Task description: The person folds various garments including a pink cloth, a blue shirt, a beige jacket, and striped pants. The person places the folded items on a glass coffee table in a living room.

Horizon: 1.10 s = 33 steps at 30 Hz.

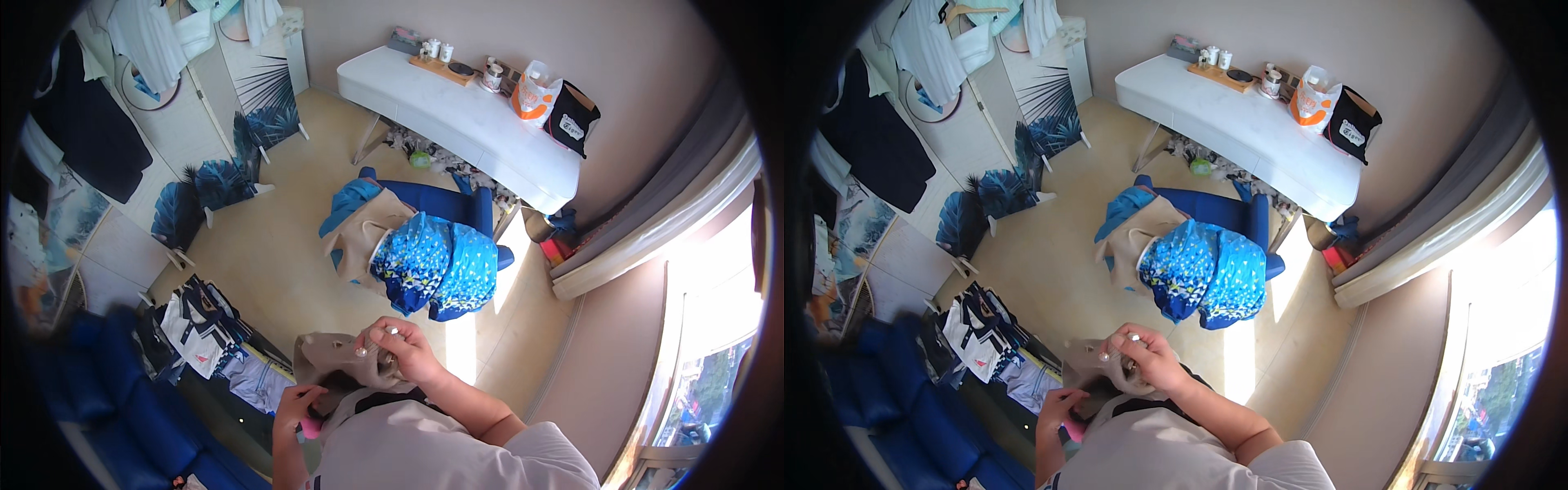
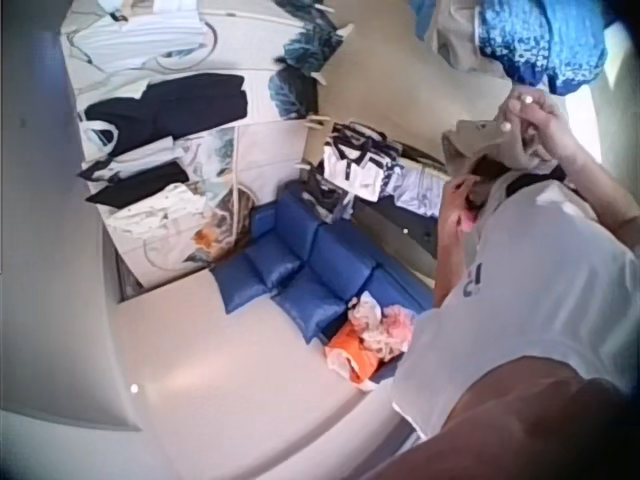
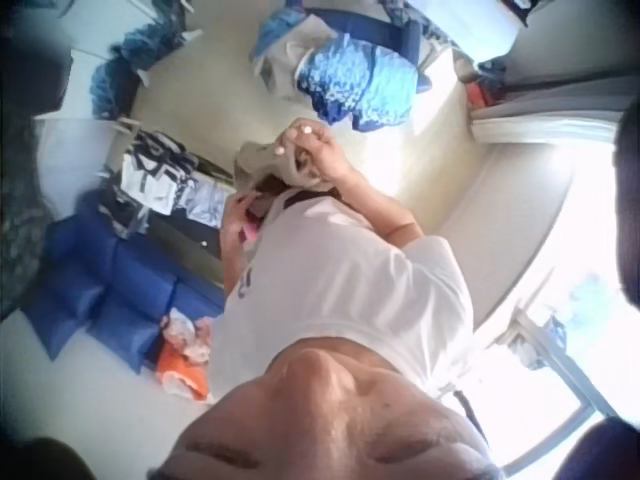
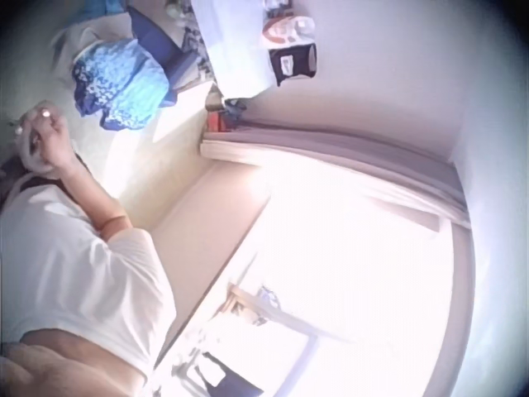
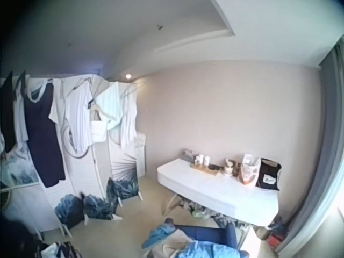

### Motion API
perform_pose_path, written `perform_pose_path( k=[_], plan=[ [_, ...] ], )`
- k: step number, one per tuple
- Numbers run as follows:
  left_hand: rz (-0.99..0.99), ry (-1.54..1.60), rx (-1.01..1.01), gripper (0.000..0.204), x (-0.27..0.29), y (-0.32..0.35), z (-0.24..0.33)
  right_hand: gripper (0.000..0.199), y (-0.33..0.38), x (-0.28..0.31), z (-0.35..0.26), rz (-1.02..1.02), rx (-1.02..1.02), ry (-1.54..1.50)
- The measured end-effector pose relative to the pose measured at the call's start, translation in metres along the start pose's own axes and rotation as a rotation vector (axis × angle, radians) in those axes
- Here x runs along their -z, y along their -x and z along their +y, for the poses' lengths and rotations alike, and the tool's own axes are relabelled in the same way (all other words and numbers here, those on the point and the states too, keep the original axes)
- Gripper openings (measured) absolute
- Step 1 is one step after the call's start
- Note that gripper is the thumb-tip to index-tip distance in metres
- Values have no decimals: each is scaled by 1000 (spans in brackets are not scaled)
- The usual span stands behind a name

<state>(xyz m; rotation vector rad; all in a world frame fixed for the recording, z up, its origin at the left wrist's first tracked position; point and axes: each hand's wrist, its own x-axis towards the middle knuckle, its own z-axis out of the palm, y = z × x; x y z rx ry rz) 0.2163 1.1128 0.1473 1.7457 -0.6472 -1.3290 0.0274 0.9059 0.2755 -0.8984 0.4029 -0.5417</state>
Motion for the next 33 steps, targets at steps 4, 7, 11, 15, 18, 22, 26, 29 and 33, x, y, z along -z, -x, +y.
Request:
perform_pose_path(
  k=[4,7,11,15,18,22,26,29,33],
  plan=[
    [155,45,30,23,-10,-8,20,15,-23,21,-22,-8,48,-12],
    [250,53,80,22,-19,-20,27,4,-58,27,-57,6,227,-41],
    [307,130,-50,20,-45,-34,36,18,-121,50,-174,325,768,-199],
    [479,170,-140,26,-68,-41,28,29,-193,155,-260,457,1103,-313],
    [520,285,18,25,-83,-32,15,43,-216,205,-228,894,1041,144],
    [595,252,19,23,-93,-16,18,58,-200,256,-96,842,777,768],
    [648,223,105,21,-91,-2,30,55,-168,242,52,368,490,1136],
    [763,132,80,21,-93,5,14,50,-161,193,53,195,562,1449],
    [817,178,222,23,-77,14,-18,34,-185,180,38,192,639,1409]
  ],
)
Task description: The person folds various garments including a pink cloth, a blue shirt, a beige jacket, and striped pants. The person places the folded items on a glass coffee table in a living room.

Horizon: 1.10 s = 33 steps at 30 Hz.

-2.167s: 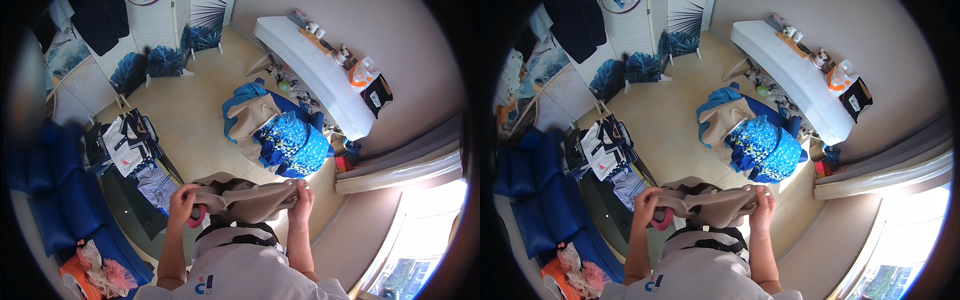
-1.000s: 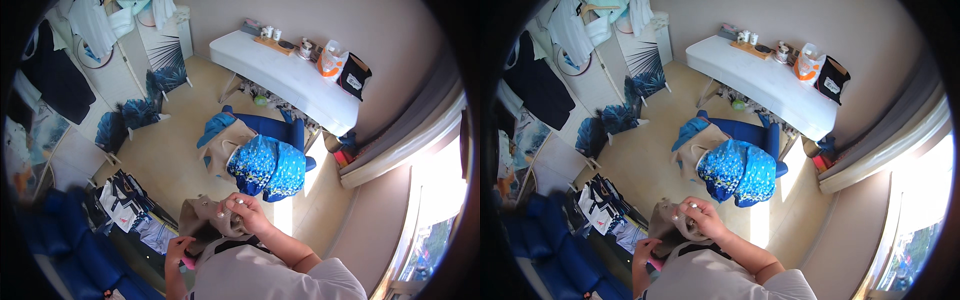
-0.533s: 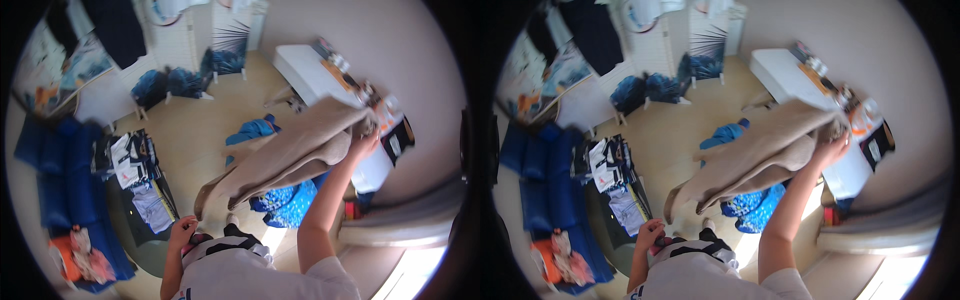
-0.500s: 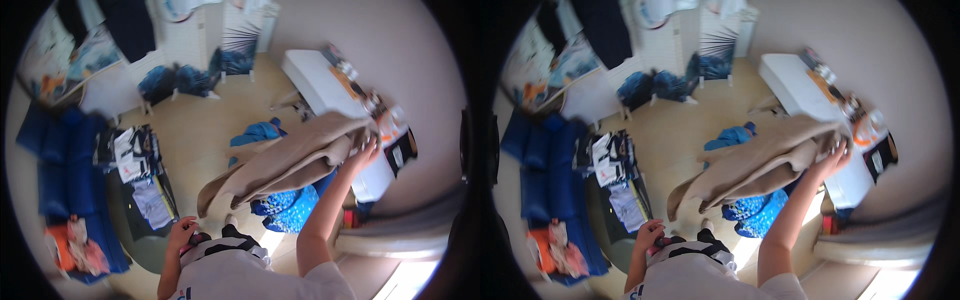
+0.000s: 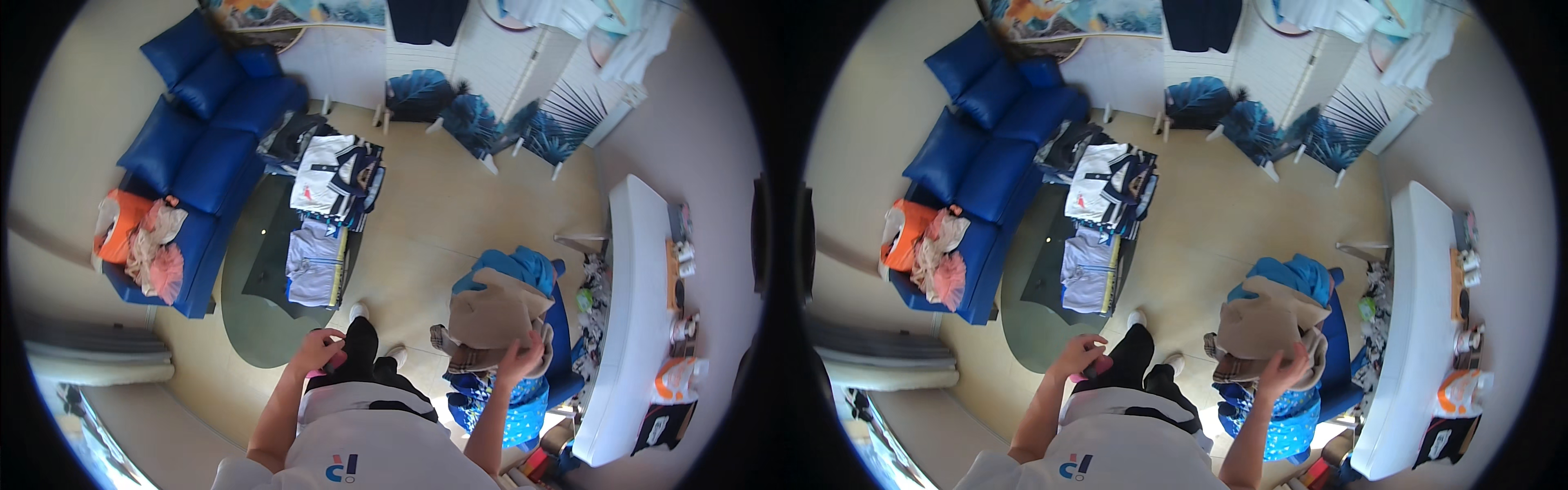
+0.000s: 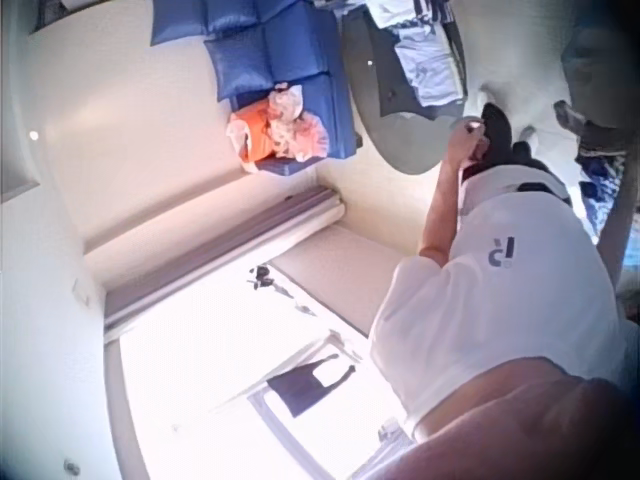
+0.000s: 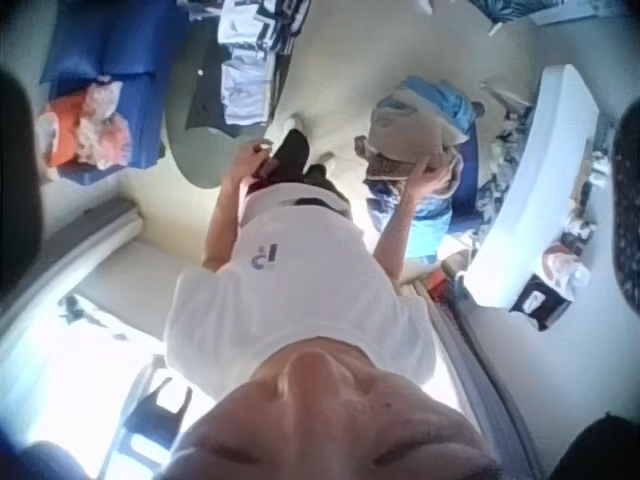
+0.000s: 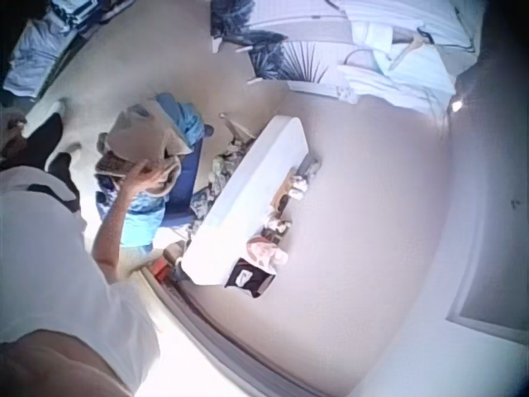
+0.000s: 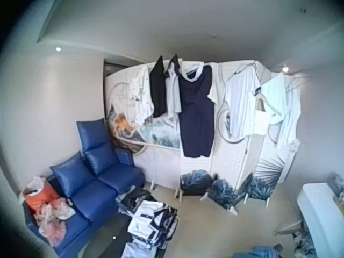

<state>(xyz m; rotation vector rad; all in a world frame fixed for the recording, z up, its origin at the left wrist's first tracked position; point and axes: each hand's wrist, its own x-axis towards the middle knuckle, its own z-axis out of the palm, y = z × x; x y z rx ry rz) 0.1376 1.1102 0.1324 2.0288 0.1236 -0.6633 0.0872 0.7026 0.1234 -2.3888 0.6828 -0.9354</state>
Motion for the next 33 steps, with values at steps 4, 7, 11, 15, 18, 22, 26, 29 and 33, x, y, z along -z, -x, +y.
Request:
perform_pose_path(
  k=[4,7,11,15,18,22,26,29,33],
  plan=[
    [95,324,187,28,28,-37,-75,24,-17,-2,-13,18,69,43],
    [227,234,222,32,43,-74,-110,13,2,-24,-19,-114,-183,-244],
    [332,-49,210,41,46,-151,-198,10,32,-56,-64,-506,-242,-305],
    [214,33,380,43,61,-225,-216,10,73,-99,-60,-717,-358,-281],
    [158,-240,530,44,76,-270,-209,10,70,-117,-63,-715,-472,-174],
    [186,-368,735,36,92,-323,-203,8,57,-137,-74,-607,-567,-159],
    [74,-404,780,39,97,-339,-211,8,65,-132,-79,-663,-565,-61],
    [145,-423,584,46,86,-349,-251,9,67,-124,-84,-560,-652,-86],
    [-52,-252,503,56,89,-343,-263,13,41,-126,-101,-542,-563,-5]
  ],
)
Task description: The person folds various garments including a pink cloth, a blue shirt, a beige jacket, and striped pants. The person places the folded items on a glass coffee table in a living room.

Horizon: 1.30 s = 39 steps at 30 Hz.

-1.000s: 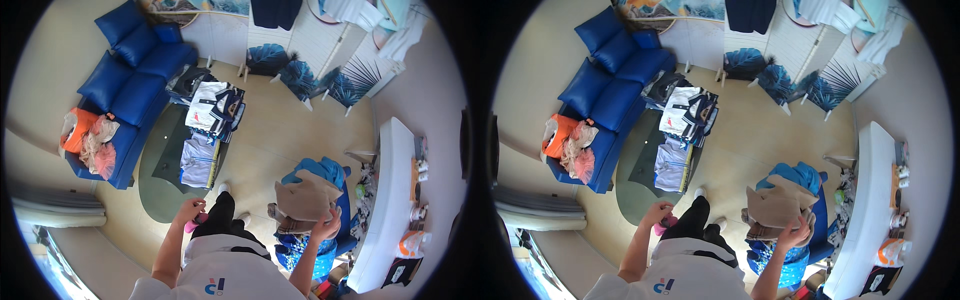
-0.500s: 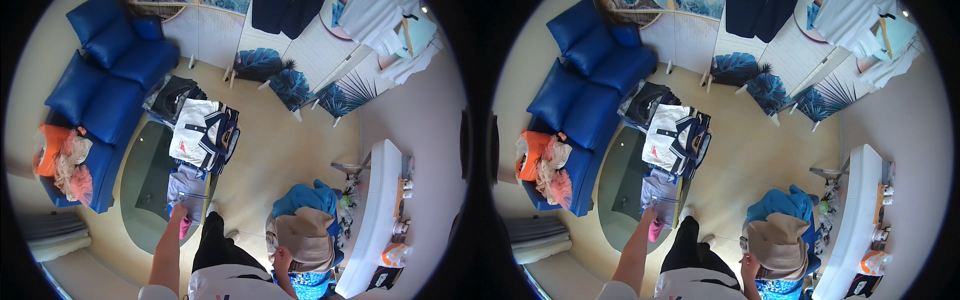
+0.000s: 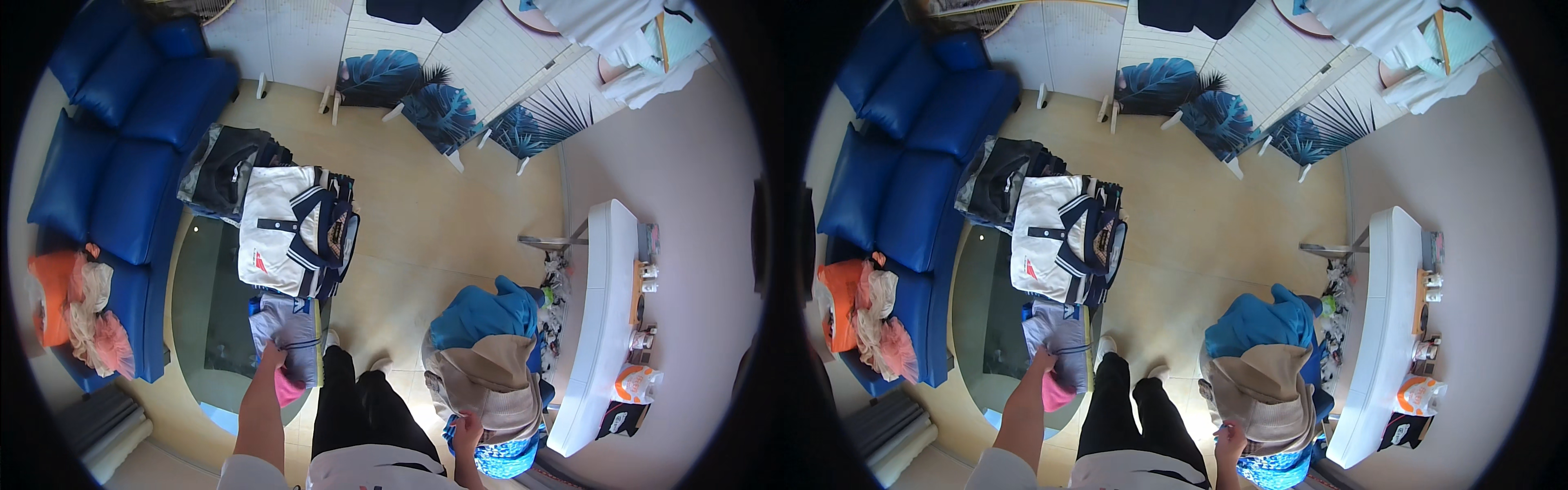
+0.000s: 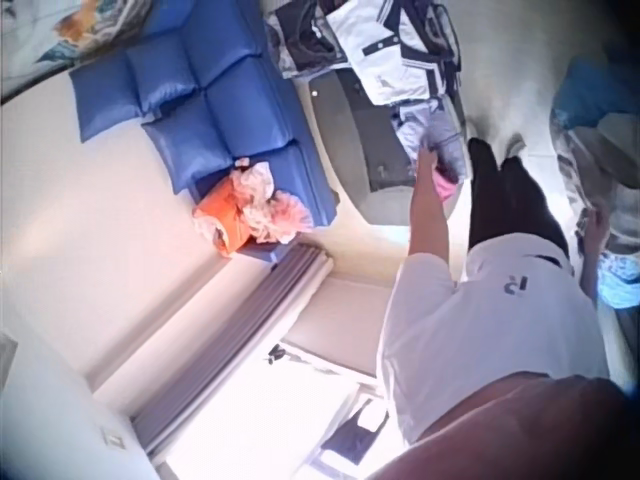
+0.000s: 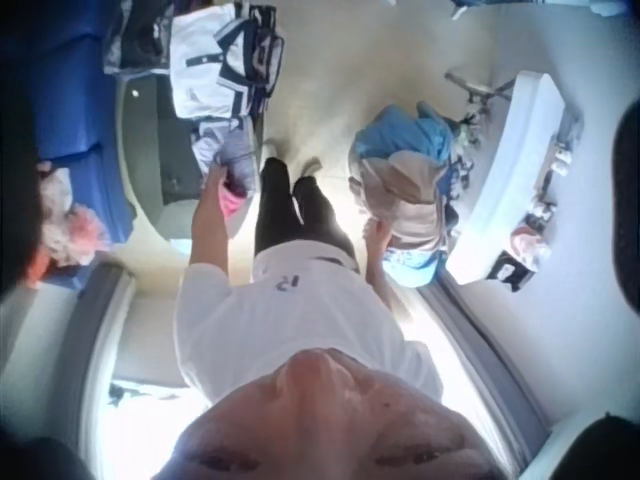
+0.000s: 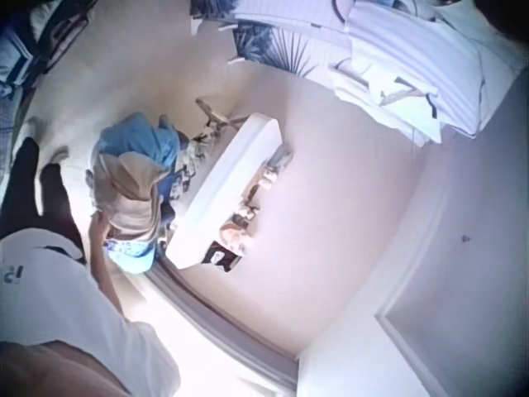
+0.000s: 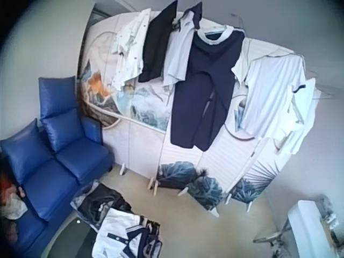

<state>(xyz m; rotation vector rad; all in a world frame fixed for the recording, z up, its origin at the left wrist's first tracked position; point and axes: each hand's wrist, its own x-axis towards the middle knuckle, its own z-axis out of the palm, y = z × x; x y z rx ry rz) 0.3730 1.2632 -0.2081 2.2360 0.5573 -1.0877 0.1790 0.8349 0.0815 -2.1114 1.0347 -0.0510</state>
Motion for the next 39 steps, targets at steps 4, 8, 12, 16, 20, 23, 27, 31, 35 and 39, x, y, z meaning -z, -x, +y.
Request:
perform_pose_path(
  k=[4,8,12,16,20,23,27,31,35,39],
  plan=[
    [-282,335,0,42,-1,15,10,13,-8,-1,0,72,72,17],
    [-15,349,-153,35,-29,51,31,15,-33,5,-24,-4,99,-93],
    [66,152,-474,30,12,193,130,14,-59,-1,-59,-200,80,-296],
    [93,288,-597,20,43,284,174,17,-63,-18,-113,-592,280,-381],
    [92,319,-749,19,53,345,233,28,-37,-28,-165,-1021,598,-392],
    [135,232,-864,25,41,376,274,36,-30,-16,-175,-874,595,-468],
    [309,83,-951,25,14,377,279,37,-37,1,-158,-765,653,-425],
    [472,-69,-1022,30,1,386,293,36,-36,15,-147,-685,601,-526],
    [380,-21,-959,31,0,398,299,32,-41,13,-138,-804,483,-671],
    [250,87,-979,30,4,406,304,29,-43,23,-138,-886,359,-689]
  ],
)
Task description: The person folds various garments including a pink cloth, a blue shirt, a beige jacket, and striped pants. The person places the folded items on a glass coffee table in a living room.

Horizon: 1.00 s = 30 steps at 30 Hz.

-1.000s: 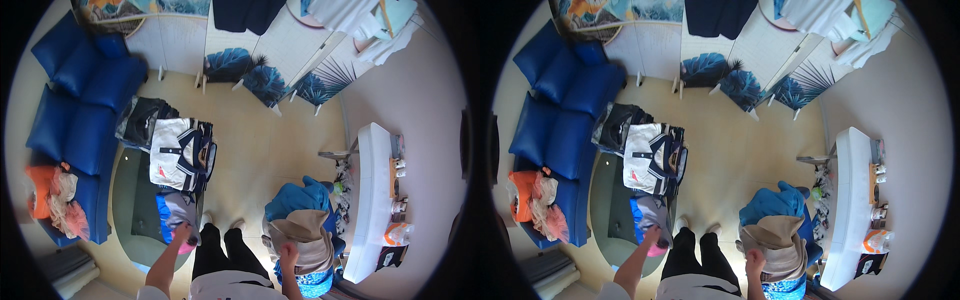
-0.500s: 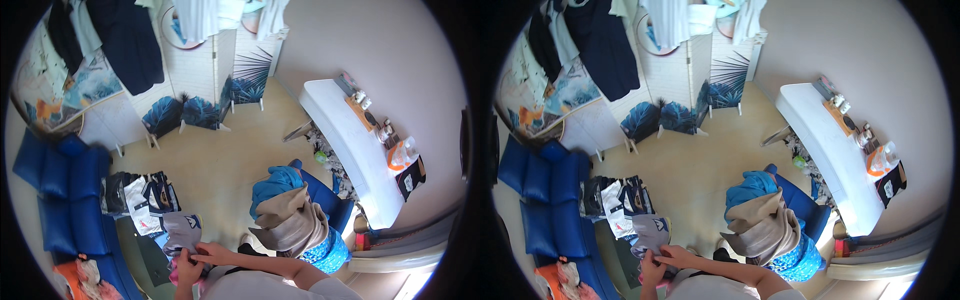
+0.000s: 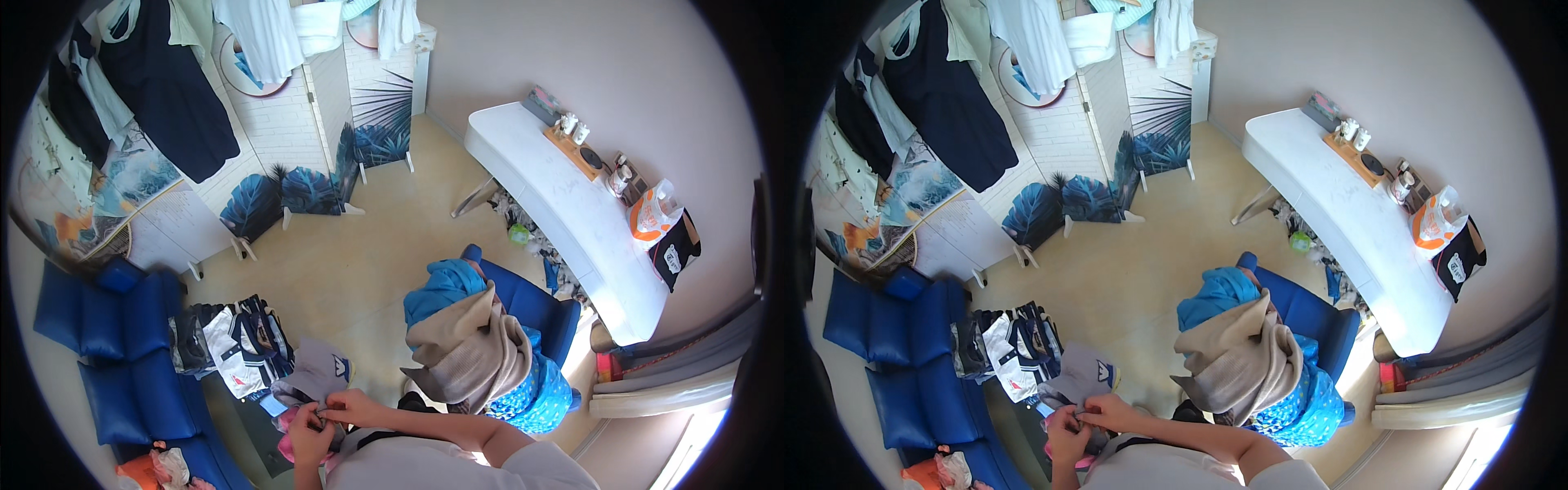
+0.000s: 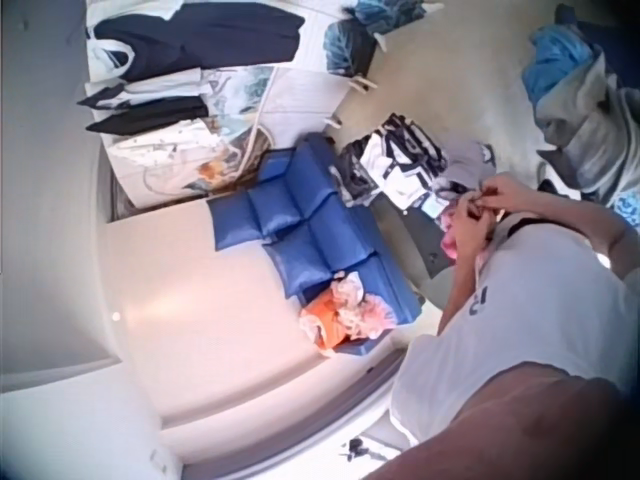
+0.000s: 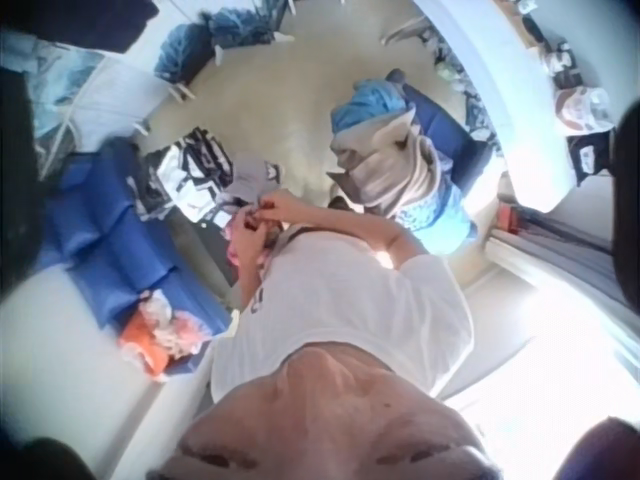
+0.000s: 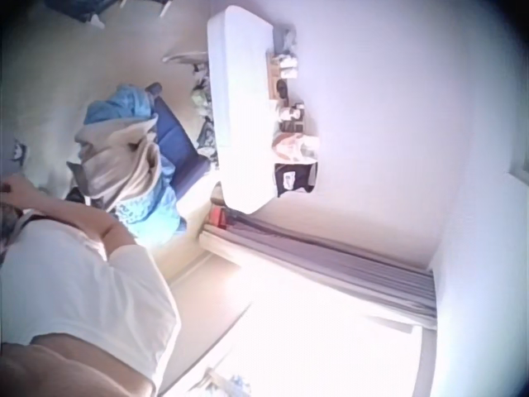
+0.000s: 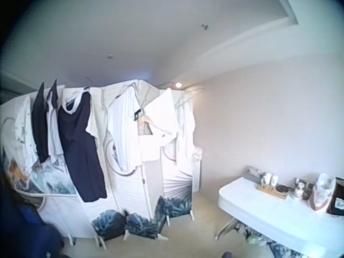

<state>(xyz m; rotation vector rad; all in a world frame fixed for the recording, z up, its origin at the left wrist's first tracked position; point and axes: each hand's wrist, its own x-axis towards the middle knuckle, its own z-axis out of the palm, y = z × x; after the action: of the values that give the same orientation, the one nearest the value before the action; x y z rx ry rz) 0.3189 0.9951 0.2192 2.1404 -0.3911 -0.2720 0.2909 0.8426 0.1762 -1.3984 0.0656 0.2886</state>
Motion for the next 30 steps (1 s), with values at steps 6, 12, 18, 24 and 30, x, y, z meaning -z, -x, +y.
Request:
perform_pose_path(
  k=[6,12,18,24,30],
  plan=[
    [-35,316,132,27,1,9,-13,31,9,8,-2,-138,-103,41],
    [-75,376,179,11,4,8,-5,31,27,2,-11,-133,29,-77],
    [-239,225,156,14,12,5,-2,32,33,-6,-2,-146,-20,-227],
    [16,125,43,15,23,-1,-6,34,34,-6,-3,-228,-15,-88],
    [-348,37,151,19,19,-2,11,32,35,-14,1,-131,-8,-347]
  ],
)
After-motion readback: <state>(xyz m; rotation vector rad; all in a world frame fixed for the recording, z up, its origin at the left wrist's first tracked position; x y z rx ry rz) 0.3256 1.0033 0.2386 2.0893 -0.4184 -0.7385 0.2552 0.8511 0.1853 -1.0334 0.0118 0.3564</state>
